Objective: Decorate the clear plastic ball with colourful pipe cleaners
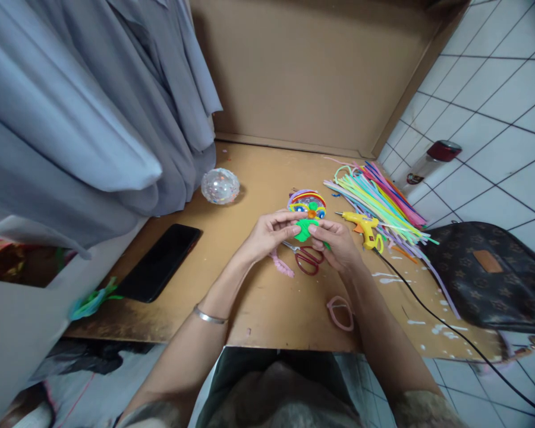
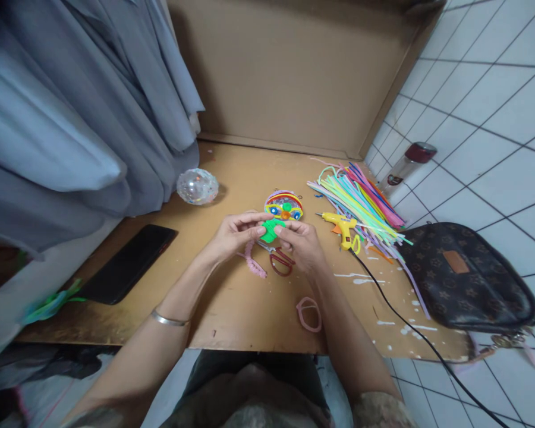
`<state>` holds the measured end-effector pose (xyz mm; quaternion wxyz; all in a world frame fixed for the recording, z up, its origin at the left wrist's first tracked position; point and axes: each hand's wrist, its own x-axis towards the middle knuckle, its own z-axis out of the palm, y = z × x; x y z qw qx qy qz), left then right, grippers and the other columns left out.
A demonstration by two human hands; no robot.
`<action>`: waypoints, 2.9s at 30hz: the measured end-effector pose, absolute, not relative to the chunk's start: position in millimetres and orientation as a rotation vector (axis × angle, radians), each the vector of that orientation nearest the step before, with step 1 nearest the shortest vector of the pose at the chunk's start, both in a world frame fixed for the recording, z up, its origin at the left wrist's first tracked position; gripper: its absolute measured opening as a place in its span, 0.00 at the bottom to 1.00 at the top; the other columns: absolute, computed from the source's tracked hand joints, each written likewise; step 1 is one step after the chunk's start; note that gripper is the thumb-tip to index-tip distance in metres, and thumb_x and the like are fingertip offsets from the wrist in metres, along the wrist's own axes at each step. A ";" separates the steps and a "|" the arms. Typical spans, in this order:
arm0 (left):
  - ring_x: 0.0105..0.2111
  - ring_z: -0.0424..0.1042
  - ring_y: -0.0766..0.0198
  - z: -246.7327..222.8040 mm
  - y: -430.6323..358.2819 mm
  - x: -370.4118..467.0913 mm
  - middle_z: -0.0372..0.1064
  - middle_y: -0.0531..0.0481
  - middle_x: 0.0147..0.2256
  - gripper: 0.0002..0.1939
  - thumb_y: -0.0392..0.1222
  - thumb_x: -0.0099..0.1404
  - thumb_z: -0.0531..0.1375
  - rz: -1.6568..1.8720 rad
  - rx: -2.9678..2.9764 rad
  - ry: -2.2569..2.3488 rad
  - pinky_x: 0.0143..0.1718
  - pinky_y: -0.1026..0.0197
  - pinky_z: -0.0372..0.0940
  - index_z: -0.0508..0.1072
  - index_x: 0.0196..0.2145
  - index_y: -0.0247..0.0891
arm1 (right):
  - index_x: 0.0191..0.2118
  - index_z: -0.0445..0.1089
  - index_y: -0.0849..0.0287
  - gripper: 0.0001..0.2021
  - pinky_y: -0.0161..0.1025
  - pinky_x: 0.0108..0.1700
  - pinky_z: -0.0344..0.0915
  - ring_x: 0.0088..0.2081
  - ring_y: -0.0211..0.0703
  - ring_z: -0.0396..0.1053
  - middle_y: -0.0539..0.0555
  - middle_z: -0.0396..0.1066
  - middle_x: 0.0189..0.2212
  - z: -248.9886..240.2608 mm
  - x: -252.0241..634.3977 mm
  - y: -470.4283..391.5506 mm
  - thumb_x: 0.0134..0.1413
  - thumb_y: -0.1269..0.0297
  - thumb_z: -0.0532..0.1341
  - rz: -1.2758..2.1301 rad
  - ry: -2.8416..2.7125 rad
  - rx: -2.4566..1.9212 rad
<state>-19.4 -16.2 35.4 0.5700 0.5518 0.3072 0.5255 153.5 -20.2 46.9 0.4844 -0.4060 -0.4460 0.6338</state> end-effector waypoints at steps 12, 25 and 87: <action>0.34 0.76 0.62 29.6 -16.2 -13.8 0.79 0.44 0.36 0.24 0.49 0.49 0.73 1.210 1.194 0.724 0.41 0.60 0.70 0.80 0.43 0.36 | 0.22 0.70 0.59 0.18 0.33 0.21 0.43 0.17 0.28 0.49 0.43 0.58 0.12 45.6 151.0 -21.9 0.31 0.52 0.73 1.505 -1.117 -0.998; 0.24 0.71 0.67 29.7 -20.6 -0.3 0.76 0.48 0.27 0.20 0.49 0.47 0.73 1.287 1.084 0.935 0.28 0.65 0.68 0.81 0.35 0.33 | 0.19 0.66 0.59 0.18 0.31 0.19 0.43 0.15 0.27 0.48 0.42 0.57 0.12 48.9 143.7 -23.7 0.28 0.53 0.73 1.293 -1.127 -1.118; 0.25 0.65 0.68 31.8 -24.6 0.2 0.70 0.50 0.24 0.14 0.49 0.58 0.65 1.464 1.310 1.017 0.26 0.66 0.62 0.75 0.26 0.34 | 0.19 0.65 0.57 0.11 0.35 0.25 0.48 0.21 0.32 0.51 0.44 0.57 0.17 32.7 148.0 -20.0 0.41 0.59 0.66 0.933 -1.440 -1.107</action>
